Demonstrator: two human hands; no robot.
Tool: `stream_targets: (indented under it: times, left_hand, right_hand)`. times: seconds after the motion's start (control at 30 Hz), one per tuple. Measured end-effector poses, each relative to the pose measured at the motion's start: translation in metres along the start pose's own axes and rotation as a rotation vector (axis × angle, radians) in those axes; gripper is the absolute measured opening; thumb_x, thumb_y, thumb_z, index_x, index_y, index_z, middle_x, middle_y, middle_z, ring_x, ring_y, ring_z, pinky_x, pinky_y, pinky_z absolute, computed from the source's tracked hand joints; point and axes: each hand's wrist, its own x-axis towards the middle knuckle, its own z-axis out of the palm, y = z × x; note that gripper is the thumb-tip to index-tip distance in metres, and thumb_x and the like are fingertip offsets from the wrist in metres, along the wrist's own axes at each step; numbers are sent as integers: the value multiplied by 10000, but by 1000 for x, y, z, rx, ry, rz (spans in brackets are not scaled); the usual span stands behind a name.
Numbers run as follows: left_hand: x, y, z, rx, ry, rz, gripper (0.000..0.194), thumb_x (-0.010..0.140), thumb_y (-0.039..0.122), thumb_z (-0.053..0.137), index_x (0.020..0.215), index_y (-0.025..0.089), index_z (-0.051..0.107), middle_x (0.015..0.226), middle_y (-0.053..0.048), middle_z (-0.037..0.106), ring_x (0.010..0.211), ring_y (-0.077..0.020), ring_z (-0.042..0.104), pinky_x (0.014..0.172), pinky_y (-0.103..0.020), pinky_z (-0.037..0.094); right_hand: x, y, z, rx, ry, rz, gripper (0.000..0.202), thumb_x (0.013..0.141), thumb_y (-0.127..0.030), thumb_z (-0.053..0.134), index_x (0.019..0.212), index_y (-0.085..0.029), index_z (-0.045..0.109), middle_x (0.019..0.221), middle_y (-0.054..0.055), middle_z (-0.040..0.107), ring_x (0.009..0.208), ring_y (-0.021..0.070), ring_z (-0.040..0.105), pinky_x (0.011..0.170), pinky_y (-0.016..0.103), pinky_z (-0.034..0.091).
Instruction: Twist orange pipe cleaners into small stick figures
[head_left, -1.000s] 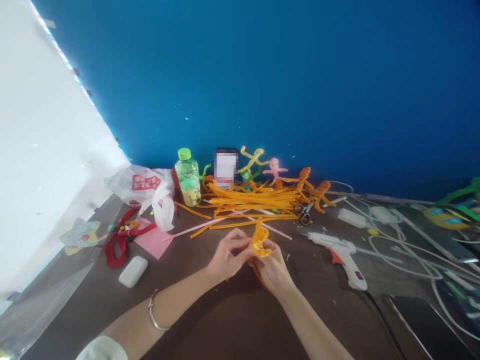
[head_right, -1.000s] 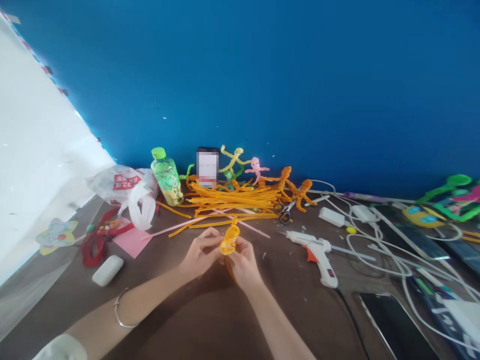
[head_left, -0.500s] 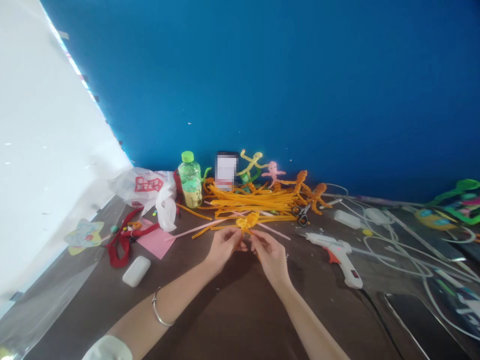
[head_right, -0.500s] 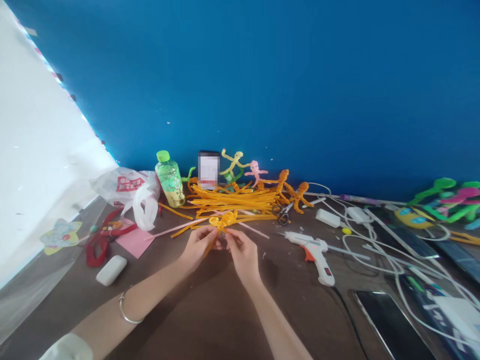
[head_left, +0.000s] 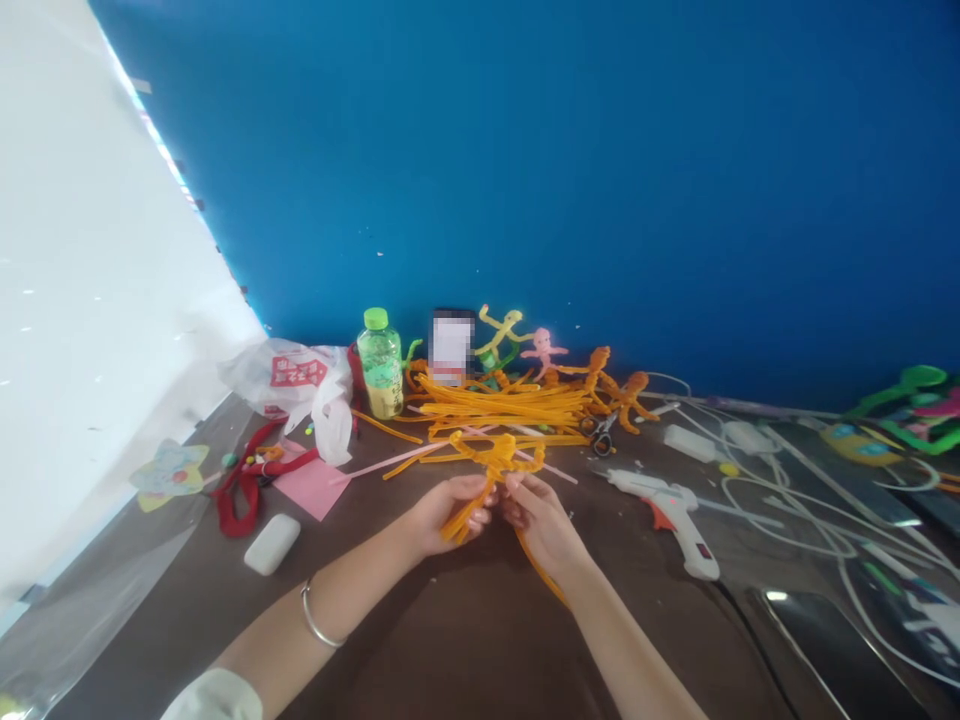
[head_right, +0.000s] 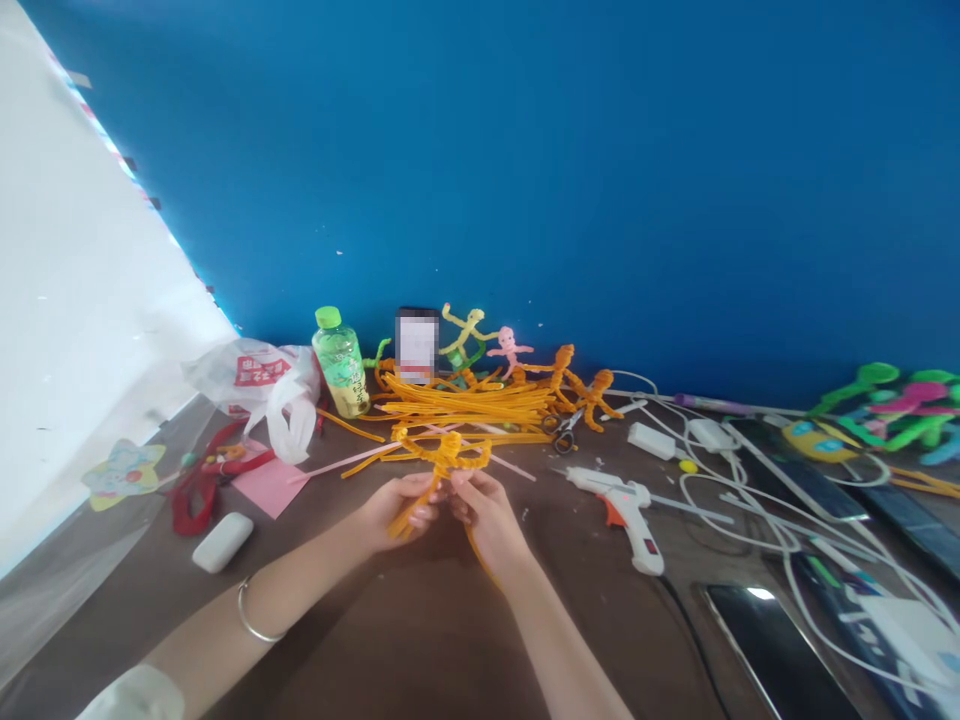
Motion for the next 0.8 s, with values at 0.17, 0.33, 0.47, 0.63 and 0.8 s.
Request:
stream_targets:
  times: [0.17,0.33,0.47,0.63,0.8]
  left_hand:
    - [-2,-1,-1,-64,-65,-96,69,691,130,545,732,102,497,609,21,345,427,-15,273,376,-104,222]
    - [-5,-1,-1,-155,-108,-224,38,703,126,503,713,108,471,548,48,282,389,-18,223,346,-107,177]
    - [-7,0,1,-129,-130,-313,54,698,150,494,675,112,465,507,66,252,342,-5,172,311,-106,98]
    - [-2,-2,4,183,-22,-115,150,731,263,507,699,117,501,490,47,358,327,-29,307,312,-139,175]
    - [4,-10,-1,820,276,551,310,680,406,613,843,155,532,664,-8,551,540,-125,542,526,-253,422]
  right_hand:
    - [-2,3,-3,46,-25,102,184,586,-292,754,680,-175,647,558,-24,560,408,32,363,388,171,264]
    - [-8,-3,-2,-68,-95,63,202,605,-310,743,748,-185,677,641,6,620,569,111,527,605,251,427]
    - [-11,-6,1,-137,-117,-50,204,602,-300,747,755,-192,669,649,2,614,664,140,551,670,268,426]
    - [-10,-3,2,-137,-108,-76,175,641,-327,715,669,-180,624,612,-3,578,594,122,515,586,251,409]
    - [-2,3,-1,-136,12,-136,199,645,-344,705,695,-182,601,574,-30,525,493,84,422,475,219,336]
